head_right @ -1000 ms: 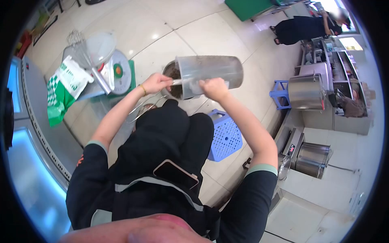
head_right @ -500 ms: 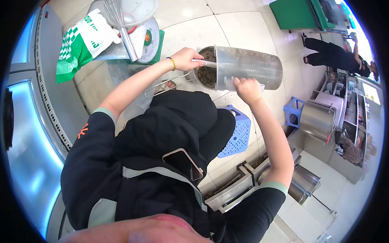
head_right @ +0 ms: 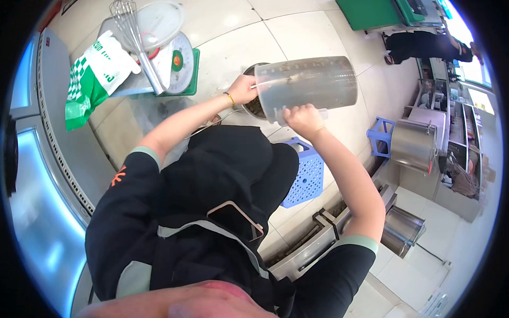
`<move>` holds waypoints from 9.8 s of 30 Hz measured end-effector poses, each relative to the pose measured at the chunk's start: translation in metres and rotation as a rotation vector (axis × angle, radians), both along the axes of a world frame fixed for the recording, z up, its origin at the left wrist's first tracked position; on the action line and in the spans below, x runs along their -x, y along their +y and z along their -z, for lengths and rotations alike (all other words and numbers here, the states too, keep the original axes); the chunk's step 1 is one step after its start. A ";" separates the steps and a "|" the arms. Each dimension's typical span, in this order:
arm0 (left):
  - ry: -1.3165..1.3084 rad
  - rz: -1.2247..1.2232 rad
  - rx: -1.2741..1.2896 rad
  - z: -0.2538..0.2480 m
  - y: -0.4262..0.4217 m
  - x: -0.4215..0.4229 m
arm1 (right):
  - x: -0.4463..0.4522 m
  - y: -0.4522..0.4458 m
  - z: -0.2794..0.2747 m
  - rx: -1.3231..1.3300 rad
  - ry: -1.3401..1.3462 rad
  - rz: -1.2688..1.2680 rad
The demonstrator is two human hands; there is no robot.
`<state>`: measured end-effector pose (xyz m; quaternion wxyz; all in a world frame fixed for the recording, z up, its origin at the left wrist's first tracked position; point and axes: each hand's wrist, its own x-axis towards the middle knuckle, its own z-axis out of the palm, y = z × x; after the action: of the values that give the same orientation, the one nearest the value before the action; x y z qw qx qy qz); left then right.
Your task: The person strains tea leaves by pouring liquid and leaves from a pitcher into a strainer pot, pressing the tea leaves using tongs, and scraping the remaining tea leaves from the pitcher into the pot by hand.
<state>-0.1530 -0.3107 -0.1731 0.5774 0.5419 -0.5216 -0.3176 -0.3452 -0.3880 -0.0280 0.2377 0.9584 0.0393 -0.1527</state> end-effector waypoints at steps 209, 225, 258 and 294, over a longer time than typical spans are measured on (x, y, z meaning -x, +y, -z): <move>-0.542 -0.025 -0.789 0.022 0.144 -0.016 | -0.074 -0.051 0.058 -1.165 -1.646 0.990; -0.535 -0.068 -0.815 -0.007 0.145 -0.002 | -0.108 -0.001 0.134 -1.061 -1.310 1.058; -0.075 0.112 -0.780 0.017 0.165 -0.015 | -0.015 0.006 0.036 -0.819 -1.369 0.887; -0.807 0.027 -0.846 -0.017 0.158 0.022 | -0.027 0.016 0.059 -0.366 -0.051 1.017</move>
<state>-0.1753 -0.1528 -0.1560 0.0622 0.7967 -0.5351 -0.2741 -0.3179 -0.3723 -0.0871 -0.0362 0.8858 -0.4093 -0.2157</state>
